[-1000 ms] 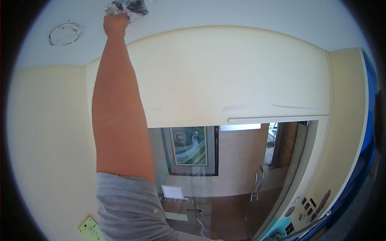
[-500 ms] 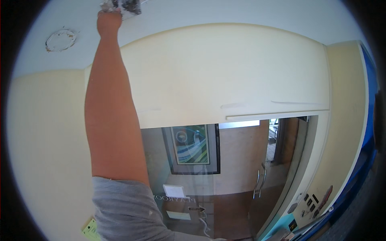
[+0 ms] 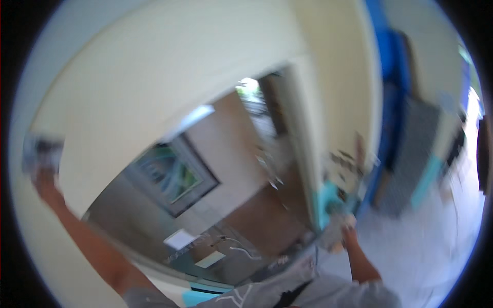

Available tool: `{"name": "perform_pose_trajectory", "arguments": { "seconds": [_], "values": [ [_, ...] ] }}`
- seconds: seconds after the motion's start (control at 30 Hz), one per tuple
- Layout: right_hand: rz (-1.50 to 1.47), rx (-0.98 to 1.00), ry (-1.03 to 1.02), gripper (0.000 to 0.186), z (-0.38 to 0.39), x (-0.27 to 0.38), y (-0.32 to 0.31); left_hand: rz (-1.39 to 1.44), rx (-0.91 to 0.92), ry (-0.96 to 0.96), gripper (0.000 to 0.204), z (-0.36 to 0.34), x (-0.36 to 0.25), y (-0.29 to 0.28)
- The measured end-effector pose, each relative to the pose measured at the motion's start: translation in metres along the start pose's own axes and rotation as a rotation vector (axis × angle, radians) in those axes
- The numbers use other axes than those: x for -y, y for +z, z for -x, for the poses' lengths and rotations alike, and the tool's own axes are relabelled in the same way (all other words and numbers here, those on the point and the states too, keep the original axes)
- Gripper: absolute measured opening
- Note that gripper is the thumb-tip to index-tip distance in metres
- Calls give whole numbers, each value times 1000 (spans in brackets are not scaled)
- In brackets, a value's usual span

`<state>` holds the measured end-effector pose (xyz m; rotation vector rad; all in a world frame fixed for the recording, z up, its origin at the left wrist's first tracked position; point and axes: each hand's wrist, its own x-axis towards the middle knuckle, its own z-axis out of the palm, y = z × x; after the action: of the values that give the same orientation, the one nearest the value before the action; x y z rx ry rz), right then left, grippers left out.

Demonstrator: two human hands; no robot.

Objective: The person scoops plaster paste between two putty knives and applies it onto the ceiling.

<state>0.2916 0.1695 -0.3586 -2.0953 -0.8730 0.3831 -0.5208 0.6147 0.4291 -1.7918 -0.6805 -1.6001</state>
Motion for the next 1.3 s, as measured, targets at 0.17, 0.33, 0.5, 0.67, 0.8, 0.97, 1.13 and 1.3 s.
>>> {"name": "perform_pose_trajectory", "arguments": {
  "seconds": [0.17,0.33,0.5,0.67,0.8,0.97,1.13,1.3],
  "values": [
    [-1047,-162,657,47,48,73,-70,682,269,-885,62,228,-322,199],
    [-941,-70,207,68,79,8,-81,1279,1078,-1573,29,401,-610,270],
    [-853,-248,167,40,166,116,-226,1683,1926,-1045,39,422,-839,238],
    [-1617,-411,449,32,226,73,-287,1570,2066,-290,47,405,-979,191],
    [-1592,-659,388,34,288,56,-329,1485,2046,124,46,401,-1042,170],
    [-1652,-1000,373,36,356,28,-359,1117,1757,553,61,471,-1072,203],
    [-957,-1435,698,55,470,-66,-299,670,1883,923,77,634,-1055,283],
    [-156,-1494,1604,73,592,-70,-177,482,2030,1115,60,711,-970,333]
  ]
}}
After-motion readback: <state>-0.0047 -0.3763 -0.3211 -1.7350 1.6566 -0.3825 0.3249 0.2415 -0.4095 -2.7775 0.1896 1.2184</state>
